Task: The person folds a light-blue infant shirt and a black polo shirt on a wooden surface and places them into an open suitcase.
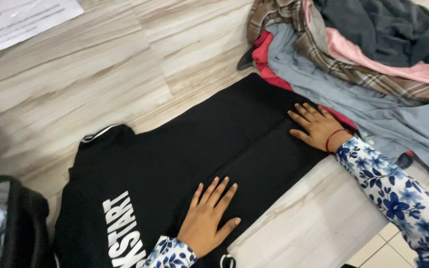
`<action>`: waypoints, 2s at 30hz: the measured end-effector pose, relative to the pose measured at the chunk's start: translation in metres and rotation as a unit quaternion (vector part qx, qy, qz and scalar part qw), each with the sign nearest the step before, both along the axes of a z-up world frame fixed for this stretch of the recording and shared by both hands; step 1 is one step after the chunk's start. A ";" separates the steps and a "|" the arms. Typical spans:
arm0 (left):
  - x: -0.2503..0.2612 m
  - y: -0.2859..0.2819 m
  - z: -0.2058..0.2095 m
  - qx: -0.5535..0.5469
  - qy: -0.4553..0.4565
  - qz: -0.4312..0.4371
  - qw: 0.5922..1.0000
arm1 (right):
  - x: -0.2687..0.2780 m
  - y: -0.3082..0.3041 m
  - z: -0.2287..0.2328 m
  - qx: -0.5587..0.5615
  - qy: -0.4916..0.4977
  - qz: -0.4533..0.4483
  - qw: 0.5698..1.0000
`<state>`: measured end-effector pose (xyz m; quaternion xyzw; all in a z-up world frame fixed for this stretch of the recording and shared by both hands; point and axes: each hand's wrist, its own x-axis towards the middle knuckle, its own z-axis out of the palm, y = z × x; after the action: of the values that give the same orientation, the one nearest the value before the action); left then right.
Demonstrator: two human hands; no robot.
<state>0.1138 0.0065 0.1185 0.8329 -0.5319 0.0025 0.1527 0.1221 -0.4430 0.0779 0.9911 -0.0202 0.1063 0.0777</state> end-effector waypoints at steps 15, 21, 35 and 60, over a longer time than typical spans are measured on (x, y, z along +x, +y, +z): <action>-0.124 0.077 -0.138 -0.125 -0.336 0.125 0.925 | 0.005 0.284 0.071 0.050 -0.082 0.510 0.855; -0.139 0.097 -0.167 -0.137 -0.285 0.107 0.943 | 0.021 0.323 0.036 0.095 -0.036 0.558 0.823; 0.058 0.181 0.117 -0.414 0.356 0.306 0.780 | 0.034 0.297 0.032 0.355 -0.044 0.413 0.837; -0.117 0.234 -0.003 -0.112 -0.160 0.448 0.872 | 0.050 0.287 0.030 0.151 0.029 0.353 0.923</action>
<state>-0.0034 0.2401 0.1152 0.9476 -0.1148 0.2631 0.1403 0.1724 -0.1558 0.1082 0.9367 0.3172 0.0935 -0.1153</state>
